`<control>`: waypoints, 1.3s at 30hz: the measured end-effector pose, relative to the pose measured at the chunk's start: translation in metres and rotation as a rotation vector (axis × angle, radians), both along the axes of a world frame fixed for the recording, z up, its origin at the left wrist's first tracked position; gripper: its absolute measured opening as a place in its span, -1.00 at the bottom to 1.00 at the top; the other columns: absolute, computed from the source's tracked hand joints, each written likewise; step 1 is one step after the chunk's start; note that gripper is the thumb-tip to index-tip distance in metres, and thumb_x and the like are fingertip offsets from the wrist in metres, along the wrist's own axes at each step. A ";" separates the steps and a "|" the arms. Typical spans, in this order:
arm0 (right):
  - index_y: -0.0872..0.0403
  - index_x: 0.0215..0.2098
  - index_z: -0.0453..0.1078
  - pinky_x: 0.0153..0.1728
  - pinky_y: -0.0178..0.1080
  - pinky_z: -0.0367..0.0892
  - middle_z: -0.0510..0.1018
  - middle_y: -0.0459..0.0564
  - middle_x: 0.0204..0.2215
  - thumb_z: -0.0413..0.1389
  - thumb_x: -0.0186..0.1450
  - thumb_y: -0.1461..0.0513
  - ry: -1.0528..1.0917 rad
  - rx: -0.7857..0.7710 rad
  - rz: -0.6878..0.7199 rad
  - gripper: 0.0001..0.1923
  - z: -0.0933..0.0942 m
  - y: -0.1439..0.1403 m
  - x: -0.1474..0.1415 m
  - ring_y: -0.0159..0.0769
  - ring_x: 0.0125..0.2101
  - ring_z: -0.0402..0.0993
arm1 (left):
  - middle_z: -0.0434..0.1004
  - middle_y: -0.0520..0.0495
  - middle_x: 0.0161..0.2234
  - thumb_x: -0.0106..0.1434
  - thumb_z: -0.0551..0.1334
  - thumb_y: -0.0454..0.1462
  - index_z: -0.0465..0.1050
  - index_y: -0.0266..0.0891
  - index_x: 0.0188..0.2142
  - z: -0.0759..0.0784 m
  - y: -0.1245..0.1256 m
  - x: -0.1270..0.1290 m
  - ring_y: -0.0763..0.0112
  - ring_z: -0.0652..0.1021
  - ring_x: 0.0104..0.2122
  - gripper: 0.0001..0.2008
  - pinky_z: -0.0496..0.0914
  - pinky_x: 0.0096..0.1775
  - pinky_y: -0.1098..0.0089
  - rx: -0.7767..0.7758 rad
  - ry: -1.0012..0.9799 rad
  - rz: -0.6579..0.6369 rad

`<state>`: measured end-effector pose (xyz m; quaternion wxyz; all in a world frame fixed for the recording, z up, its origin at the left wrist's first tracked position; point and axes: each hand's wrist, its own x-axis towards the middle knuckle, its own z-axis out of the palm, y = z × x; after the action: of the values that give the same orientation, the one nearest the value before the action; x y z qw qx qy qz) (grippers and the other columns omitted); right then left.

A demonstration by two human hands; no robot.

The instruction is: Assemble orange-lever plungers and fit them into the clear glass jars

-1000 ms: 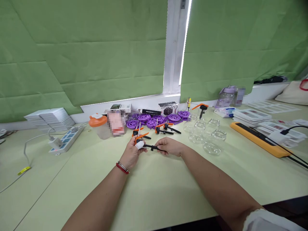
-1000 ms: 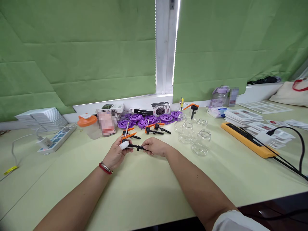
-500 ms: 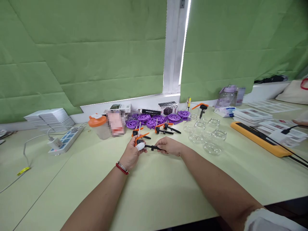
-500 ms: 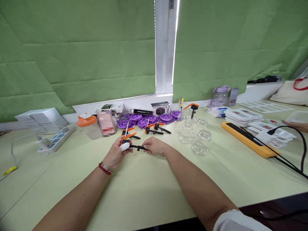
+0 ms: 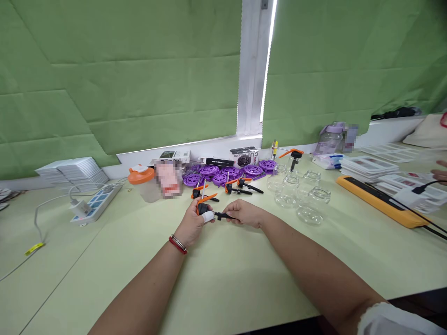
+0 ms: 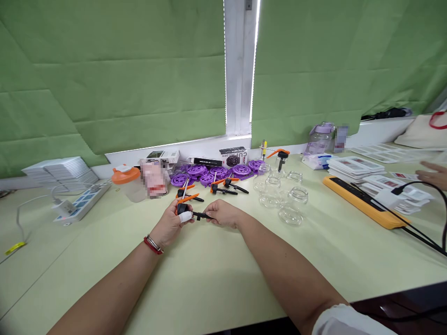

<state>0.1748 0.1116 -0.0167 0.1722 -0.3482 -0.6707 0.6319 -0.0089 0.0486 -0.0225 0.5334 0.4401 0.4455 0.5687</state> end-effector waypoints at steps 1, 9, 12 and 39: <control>0.19 -0.37 0.43 -0.63 -0.42 0.01 0.39 -0.14 -0.61 0.10 0.20 0.22 0.001 -0.004 -0.007 -0.84 -0.001 0.000 -0.001 -0.57 -0.69 0.11 | 0.36 0.03 -0.33 -0.10 0.36 -0.38 0.24 -0.20 -0.02 0.000 0.000 0.000 0.48 0.44 -0.41 -0.39 0.40 -0.33 0.34 -0.008 0.015 0.006; 0.17 -0.39 0.43 -0.64 -0.42 0.01 0.37 -0.16 -0.64 0.09 0.19 0.25 0.008 0.035 -0.024 -0.87 -0.007 -0.001 -0.005 -0.56 -0.69 0.10 | 0.38 0.04 -0.35 -0.15 0.33 -0.41 0.29 -0.20 -0.03 0.001 0.000 -0.002 0.48 0.44 -0.43 -0.38 0.37 -0.34 0.36 -0.004 0.058 0.021; 0.16 -0.39 0.43 -0.66 -0.41 -0.01 0.38 -0.16 -0.64 0.08 0.19 0.25 0.020 0.014 -0.041 -0.88 -0.007 -0.002 -0.006 -0.56 -0.70 0.10 | 0.38 0.03 -0.34 -0.13 0.33 -0.39 0.28 -0.20 -0.04 0.001 0.000 -0.001 0.48 0.44 -0.43 -0.40 0.37 -0.34 0.36 -0.003 0.042 0.007; 0.10 -0.02 0.36 -0.61 -0.39 -0.03 0.33 -0.14 -0.57 0.05 0.24 0.23 0.250 -0.083 0.040 -0.66 -0.004 -0.024 -0.020 -0.56 -0.67 0.07 | 0.13 -0.14 0.14 -0.07 0.23 -0.47 0.12 -0.13 -0.09 -0.004 -0.003 0.005 0.30 0.32 0.06 -0.45 0.25 0.01 0.23 0.208 0.097 0.276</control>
<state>0.1550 0.0871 -0.0205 0.2273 -0.2598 -0.6241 0.7009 -0.0041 0.0460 -0.0268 0.3797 0.4545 0.4656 0.6576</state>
